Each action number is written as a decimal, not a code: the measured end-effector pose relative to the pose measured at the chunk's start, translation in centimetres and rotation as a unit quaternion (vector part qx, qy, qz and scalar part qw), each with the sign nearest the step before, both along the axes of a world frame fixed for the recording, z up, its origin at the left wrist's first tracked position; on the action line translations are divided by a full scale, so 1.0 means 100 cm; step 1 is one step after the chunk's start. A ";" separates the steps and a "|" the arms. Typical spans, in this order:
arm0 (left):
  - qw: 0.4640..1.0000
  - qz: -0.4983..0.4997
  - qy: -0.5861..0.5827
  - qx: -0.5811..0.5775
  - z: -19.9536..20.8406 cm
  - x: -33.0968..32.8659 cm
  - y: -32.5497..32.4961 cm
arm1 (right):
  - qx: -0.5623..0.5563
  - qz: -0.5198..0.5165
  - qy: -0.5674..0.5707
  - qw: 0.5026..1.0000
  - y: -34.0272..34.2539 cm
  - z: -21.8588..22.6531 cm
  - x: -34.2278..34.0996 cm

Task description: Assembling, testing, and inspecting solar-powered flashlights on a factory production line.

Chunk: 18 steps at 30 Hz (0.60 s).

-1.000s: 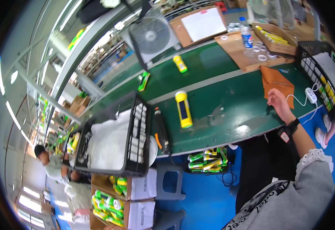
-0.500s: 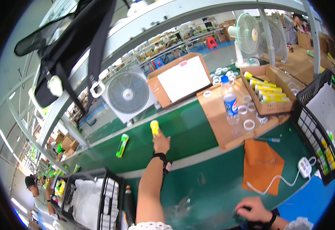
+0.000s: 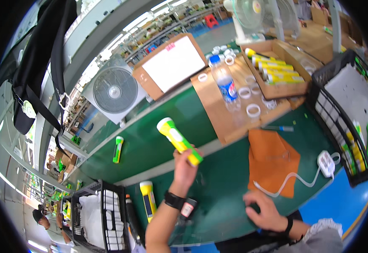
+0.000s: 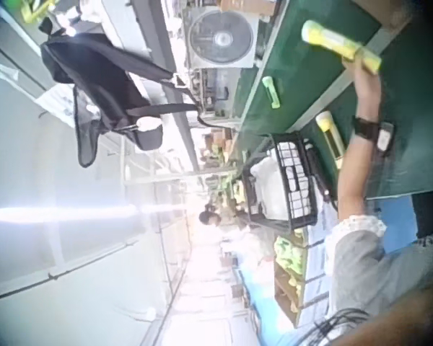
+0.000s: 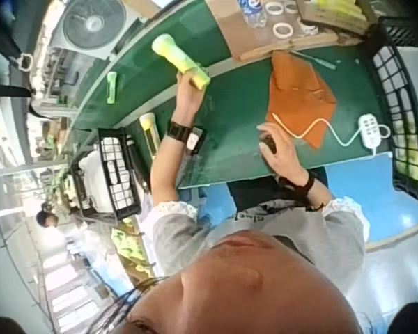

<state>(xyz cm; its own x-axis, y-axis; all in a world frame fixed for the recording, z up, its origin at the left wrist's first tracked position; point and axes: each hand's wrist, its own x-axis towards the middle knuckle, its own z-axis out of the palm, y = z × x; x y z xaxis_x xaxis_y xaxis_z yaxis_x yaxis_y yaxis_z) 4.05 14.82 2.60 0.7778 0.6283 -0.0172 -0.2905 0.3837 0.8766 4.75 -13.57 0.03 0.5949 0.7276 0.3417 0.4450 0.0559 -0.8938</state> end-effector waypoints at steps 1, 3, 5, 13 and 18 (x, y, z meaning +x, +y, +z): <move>0.999 -0.021 0.007 -0.036 0.006 -0.010 -0.034 | -0.004 -0.014 0.020 1.000 0.001 0.007 -0.001; 0.994 -0.059 -0.006 -0.093 0.012 -0.027 -0.081 | -0.001 -0.009 0.018 1.000 0.001 0.012 0.000; 0.994 -0.048 0.037 -0.089 0.004 -0.030 -0.099 | -0.029 0.005 -0.026 0.999 0.000 0.012 -0.001; 0.983 -0.176 0.024 -0.044 -0.018 -0.026 -0.136 | 0.023 -0.041 -0.022 0.999 0.004 -0.010 -0.013; 0.982 -0.153 0.044 -0.104 -0.035 -0.031 -0.130 | -0.039 -0.078 -0.078 0.993 0.004 0.003 -0.021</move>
